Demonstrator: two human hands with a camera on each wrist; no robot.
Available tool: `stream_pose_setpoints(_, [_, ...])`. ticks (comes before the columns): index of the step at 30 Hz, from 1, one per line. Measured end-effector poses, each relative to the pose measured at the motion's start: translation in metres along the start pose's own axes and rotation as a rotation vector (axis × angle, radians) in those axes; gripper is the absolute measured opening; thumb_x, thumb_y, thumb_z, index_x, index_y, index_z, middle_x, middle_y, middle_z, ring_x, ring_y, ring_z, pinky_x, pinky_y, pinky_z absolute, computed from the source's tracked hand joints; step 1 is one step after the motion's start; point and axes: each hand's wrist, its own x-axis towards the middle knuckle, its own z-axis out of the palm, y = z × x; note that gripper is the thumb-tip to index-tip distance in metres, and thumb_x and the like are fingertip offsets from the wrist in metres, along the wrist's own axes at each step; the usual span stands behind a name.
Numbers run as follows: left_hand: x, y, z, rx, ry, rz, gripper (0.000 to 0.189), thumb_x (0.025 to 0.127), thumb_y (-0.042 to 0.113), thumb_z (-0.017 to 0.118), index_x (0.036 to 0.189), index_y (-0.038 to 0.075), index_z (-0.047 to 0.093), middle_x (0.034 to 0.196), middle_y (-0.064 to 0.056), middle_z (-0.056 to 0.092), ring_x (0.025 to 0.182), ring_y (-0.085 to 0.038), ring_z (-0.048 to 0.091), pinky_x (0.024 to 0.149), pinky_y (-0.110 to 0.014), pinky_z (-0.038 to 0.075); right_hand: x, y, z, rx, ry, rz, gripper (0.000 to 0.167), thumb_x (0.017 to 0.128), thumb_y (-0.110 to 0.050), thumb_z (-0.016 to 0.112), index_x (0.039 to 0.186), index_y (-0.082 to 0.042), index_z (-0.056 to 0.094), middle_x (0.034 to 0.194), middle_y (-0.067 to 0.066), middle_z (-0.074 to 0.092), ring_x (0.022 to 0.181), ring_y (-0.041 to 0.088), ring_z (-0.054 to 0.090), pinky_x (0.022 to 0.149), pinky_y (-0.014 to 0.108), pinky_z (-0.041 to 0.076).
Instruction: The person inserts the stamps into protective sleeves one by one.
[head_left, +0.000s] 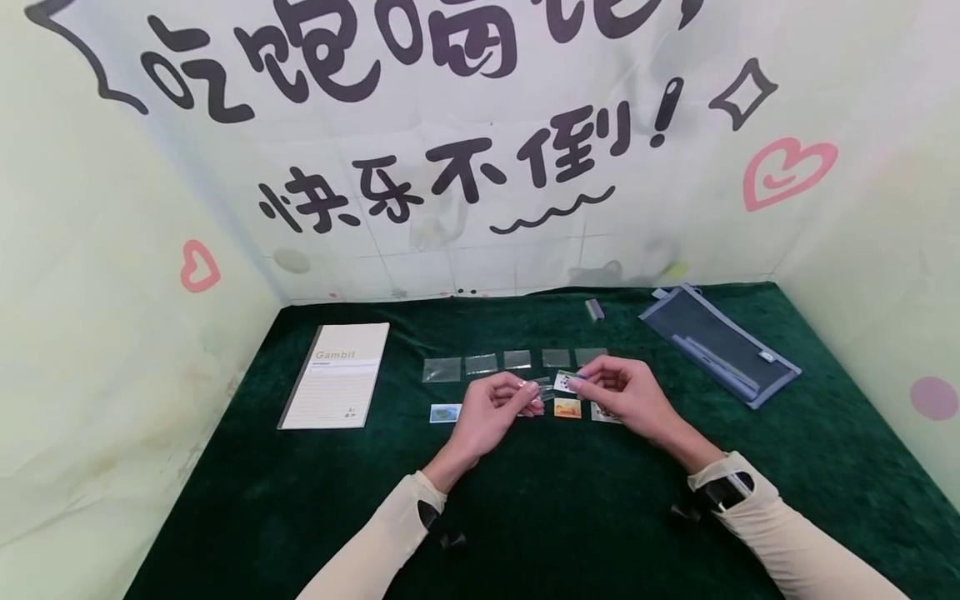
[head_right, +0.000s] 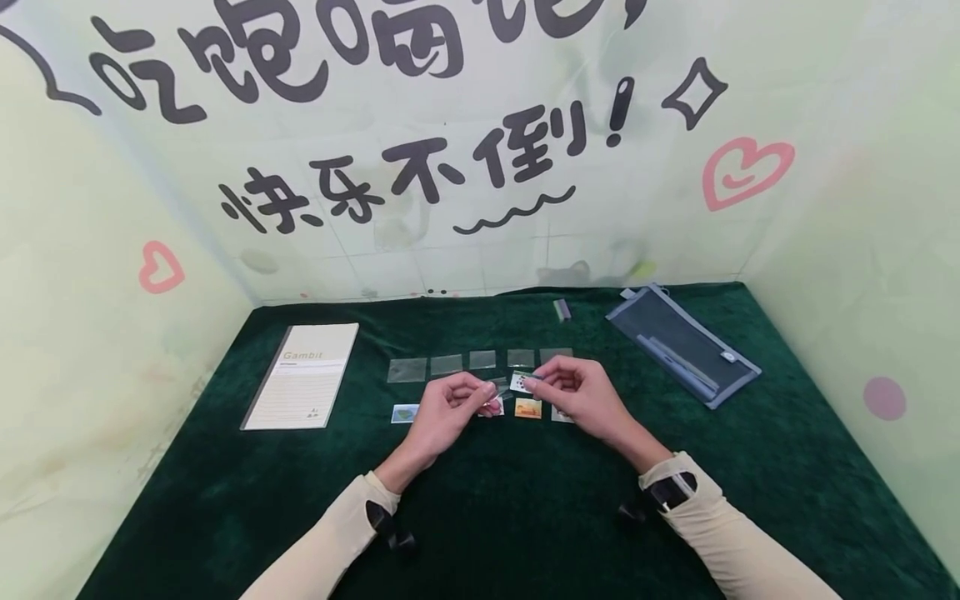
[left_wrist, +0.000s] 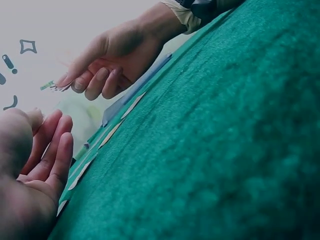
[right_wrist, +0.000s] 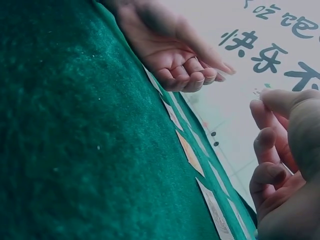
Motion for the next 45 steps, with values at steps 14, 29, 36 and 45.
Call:
stream_pose_setpoints(14, [-0.0015,0.0015,0.0017,-0.006,0.001,0.001,0.030,0.106,0.039,0.071,0.112,0.010,0.075,0.104,-0.007,0.084,0.096,-0.020,0.082,0.091,-0.033,0.068,0.0008,0.0021,-0.0051,0.000,-0.055,-0.025,0.011,0.104,-0.026,0.076,0.110,-0.016,0.076,0.090,0.009,0.076,0.063,0.027,0.060,0.050,0.028,0.051])
stream_pose_setpoints(29, [-0.0005,0.0016,0.0010,-0.002,-0.011,0.008,0.029,0.107,0.038,0.070,0.111,0.009,0.075,0.103,-0.007,0.084,0.094,-0.020,0.082,0.090,-0.033,0.068,0.0010,0.0013,-0.0047,-0.014,-0.070,-0.006,0.014,0.103,-0.029,0.076,0.111,-0.017,0.076,0.094,0.008,0.077,0.075,0.032,0.068,0.063,0.027,0.057])
stream_pose_setpoints(36, [-0.0010,0.0025,0.0014,-0.006,-0.006,0.011,0.029,0.107,0.037,0.071,0.112,0.009,0.075,0.103,-0.007,0.084,0.094,-0.019,0.082,0.090,-0.033,0.068,0.0018,0.0011,-0.0039,-0.013,-0.067,-0.001,0.015,0.103,-0.029,0.076,0.110,-0.016,0.076,0.093,0.009,0.077,0.070,0.030,0.065,0.057,0.027,0.052])
stream_pose_setpoints(45, [-0.0026,0.0030,0.0020,-0.038,-0.001,0.010,0.028,0.106,0.035,0.072,0.115,0.009,0.073,0.108,-0.008,0.084,0.098,-0.020,0.082,0.092,-0.034,0.068,0.0008,0.0016,-0.0026,-0.027,-0.078,-0.014,0.013,0.103,-0.029,0.077,0.109,-0.018,0.076,0.094,0.009,0.075,0.077,0.033,0.070,0.067,0.028,0.058])
